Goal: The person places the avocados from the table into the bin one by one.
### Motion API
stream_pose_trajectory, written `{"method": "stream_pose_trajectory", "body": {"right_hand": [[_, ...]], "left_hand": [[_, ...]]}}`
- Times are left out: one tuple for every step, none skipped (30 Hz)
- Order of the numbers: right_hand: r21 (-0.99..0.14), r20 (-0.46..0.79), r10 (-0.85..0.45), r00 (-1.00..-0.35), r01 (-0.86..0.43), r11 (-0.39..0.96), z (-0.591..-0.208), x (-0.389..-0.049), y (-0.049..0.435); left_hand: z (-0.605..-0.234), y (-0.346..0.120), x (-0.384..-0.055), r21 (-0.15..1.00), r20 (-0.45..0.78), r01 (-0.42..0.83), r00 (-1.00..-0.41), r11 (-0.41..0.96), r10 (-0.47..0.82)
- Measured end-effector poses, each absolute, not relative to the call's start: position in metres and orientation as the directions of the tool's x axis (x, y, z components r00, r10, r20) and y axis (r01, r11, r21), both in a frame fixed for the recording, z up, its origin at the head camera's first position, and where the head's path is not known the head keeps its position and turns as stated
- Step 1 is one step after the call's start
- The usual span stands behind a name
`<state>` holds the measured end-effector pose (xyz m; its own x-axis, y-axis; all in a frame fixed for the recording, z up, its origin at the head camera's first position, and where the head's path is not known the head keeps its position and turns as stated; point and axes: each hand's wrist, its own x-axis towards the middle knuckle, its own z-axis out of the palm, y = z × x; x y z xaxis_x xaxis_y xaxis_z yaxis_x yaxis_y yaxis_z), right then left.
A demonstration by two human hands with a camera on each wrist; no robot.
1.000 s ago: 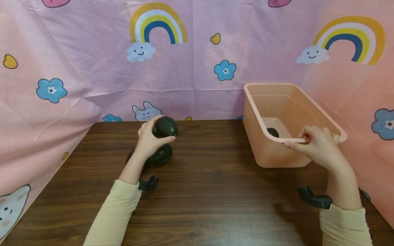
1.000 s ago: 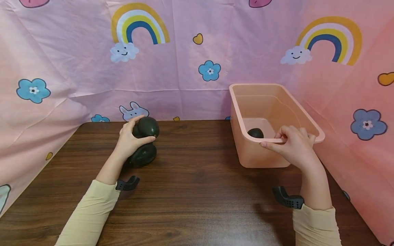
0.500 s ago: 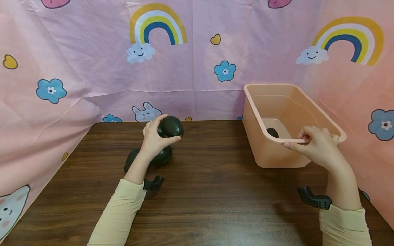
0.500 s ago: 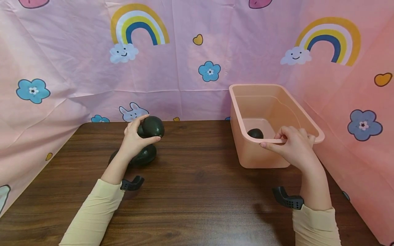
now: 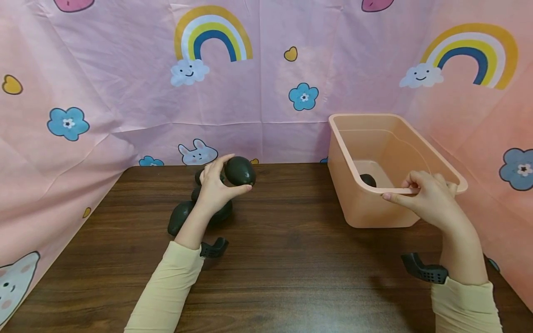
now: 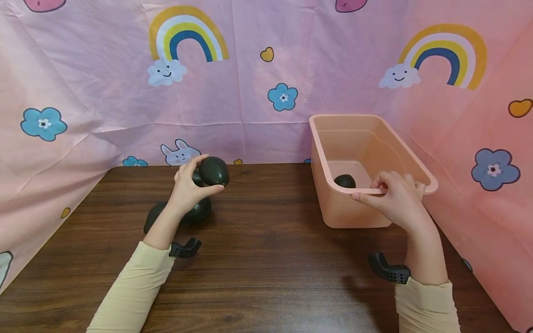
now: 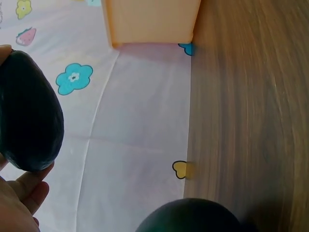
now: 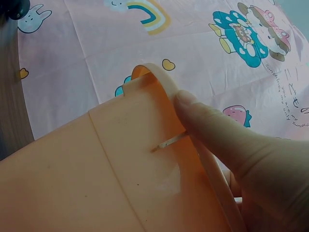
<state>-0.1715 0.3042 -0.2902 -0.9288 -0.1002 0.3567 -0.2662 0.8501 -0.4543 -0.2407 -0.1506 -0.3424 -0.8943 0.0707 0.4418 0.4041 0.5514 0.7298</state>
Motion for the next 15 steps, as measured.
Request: {"method": "stream_pose_trajectory", "body": {"right_hand": [[-0.455,0.357,-0.099,-0.929,-0.266,0.850,-0.290,-0.172,0.304],[-0.455,0.357,-0.102,-0.928,-0.269,0.849,-0.291,-0.172,0.305],[-0.454,0.357,-0.106,-0.928,-0.271,0.849,-0.291,-0.172,0.305],[-0.456,0.356,-0.102,-0.929,-0.268,0.849,-0.291,-0.172,0.305],[-0.455,0.356,-0.102,-0.929,-0.267,0.849,-0.291,-0.172,0.305],[-0.456,0.355,-0.099,-0.930,-0.265,0.850,-0.291,-0.172,0.305],[-0.457,0.355,-0.097,-0.930,-0.263,0.849,-0.291,-0.172,0.305],[-0.457,0.356,-0.098,-0.929,-0.265,0.849,-0.291,-0.172,0.305],[-0.457,0.356,-0.099,-0.929,-0.265,0.849,-0.292,-0.172,0.305],[-0.456,0.358,-0.100,-0.928,-0.267,0.849,-0.292,-0.172,0.305],[-0.453,0.360,-0.104,-0.927,-0.271,0.849,-0.292,-0.173,0.306],[-0.451,0.362,-0.107,-0.926,-0.274,0.850,-0.292,-0.173,0.306],[-0.448,0.362,-0.112,-0.925,-0.278,0.849,-0.293,-0.173,0.306],[-0.446,0.365,-0.115,-0.924,-0.282,0.850,-0.293,-0.174,0.307],[-0.444,0.365,-0.115,-0.924,-0.282,0.850,-0.293,-0.174,0.307]], "left_hand": [[-0.342,-0.150,-0.240,0.729,0.445,0.408,-0.893,0.549,0.072],[-0.342,-0.149,-0.240,0.729,0.447,0.411,-0.892,0.547,0.074],[-0.341,-0.148,-0.240,0.729,0.448,0.413,-0.891,0.546,0.075],[-0.341,-0.147,-0.240,0.730,0.449,0.414,-0.891,0.544,0.076],[-0.341,-0.146,-0.240,0.730,0.449,0.416,-0.890,0.543,0.078],[-0.340,-0.145,-0.239,0.731,0.448,0.416,-0.890,0.542,0.079],[-0.340,-0.144,-0.239,0.731,0.449,0.417,-0.890,0.541,0.079],[-0.339,-0.142,-0.239,0.730,0.451,0.419,-0.889,0.539,0.080],[-0.339,-0.141,-0.239,0.728,0.454,0.423,-0.887,0.539,0.082],[-0.339,-0.140,-0.239,0.727,0.456,0.426,-0.886,0.538,0.085],[-0.338,-0.139,-0.239,0.727,0.457,0.427,-0.885,0.538,0.086],[-0.338,-0.137,-0.239,0.726,0.457,0.429,-0.885,0.538,0.088],[-0.338,-0.136,-0.239,0.726,0.457,0.428,-0.885,0.538,0.088],[-0.338,-0.135,-0.239,0.726,0.455,0.428,-0.886,0.538,0.090],[-0.338,-0.134,-0.239,0.727,0.454,0.427,-0.886,0.538,0.090]]}}
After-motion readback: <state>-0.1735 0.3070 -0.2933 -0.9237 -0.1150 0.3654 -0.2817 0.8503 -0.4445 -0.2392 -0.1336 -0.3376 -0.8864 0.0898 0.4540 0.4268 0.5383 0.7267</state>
